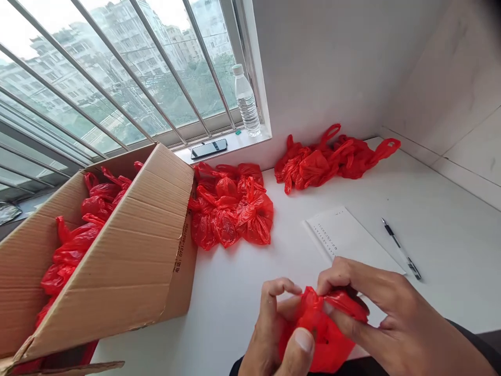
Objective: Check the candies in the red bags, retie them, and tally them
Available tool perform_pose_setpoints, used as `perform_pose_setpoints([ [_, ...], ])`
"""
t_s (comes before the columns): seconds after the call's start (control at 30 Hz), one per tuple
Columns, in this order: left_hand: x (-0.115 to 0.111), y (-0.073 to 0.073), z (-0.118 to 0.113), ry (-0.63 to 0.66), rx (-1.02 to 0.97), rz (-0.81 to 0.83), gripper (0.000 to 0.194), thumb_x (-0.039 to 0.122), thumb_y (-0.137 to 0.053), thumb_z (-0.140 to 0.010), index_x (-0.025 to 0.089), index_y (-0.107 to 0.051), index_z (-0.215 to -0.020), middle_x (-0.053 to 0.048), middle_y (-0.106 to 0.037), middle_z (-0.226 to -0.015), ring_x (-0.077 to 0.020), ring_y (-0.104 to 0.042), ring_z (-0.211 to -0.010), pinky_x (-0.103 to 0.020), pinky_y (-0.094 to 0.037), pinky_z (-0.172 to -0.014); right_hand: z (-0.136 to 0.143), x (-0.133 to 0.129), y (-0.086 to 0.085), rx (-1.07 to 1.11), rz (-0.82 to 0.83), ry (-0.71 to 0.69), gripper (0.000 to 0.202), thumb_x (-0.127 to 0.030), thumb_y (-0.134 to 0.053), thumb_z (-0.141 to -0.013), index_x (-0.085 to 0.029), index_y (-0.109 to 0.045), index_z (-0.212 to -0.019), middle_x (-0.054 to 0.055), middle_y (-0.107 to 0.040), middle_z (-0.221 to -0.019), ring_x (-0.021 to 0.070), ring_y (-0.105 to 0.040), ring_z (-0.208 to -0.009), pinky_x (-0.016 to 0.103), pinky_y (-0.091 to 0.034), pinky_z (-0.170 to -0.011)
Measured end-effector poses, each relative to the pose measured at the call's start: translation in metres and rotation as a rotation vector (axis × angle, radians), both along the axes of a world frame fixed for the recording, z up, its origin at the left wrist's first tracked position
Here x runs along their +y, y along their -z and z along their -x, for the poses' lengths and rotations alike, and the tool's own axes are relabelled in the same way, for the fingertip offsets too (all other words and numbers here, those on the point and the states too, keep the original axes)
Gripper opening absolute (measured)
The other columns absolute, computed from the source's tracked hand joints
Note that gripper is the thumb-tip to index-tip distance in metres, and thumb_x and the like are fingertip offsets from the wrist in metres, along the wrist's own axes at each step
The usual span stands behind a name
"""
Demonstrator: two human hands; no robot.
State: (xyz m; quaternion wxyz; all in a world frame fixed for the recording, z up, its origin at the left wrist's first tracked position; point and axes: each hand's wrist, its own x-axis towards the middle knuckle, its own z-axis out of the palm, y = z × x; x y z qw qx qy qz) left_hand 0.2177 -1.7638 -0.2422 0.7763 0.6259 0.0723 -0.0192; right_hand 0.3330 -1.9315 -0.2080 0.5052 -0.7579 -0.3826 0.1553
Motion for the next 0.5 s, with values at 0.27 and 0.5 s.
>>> perform_pose_setpoints([
  [0.27, 0.023, 0.013, -0.029, -0.112, 0.162, 0.002, 0.041, 0.055, -0.051, -0.098, 0.018, -0.064, -0.086, 0.003, -0.043, -0.056, -0.0111, -0.045, -0.052, -0.024, -0.038, -0.057, -0.020, 0.004, 0.008, 0.010, 0.041, 0.110, 0.004, -0.026, -0.063, -0.094, -0.028, -0.061, -0.097, -0.002, -0.067, -0.083, 0.0132, -0.066, -0.070, 0.018, -0.058, -0.063],
  [0.5, 0.013, 0.033, -0.038, -0.228, 0.010, -0.244, 0.027, 0.048, -0.070, -0.085, 0.027, -0.074, -0.103, -0.004, -0.058, -0.066, -0.0205, -0.055, -0.061, -0.029, -0.047, -0.057, -0.022, 0.022, 0.003, 0.106, -0.062, -0.028, 0.017, -0.021, -0.070, -0.091, -0.031, -0.060, -0.101, -0.006, -0.065, -0.082, 0.0099, -0.065, -0.067, 0.016, -0.057, -0.063],
])
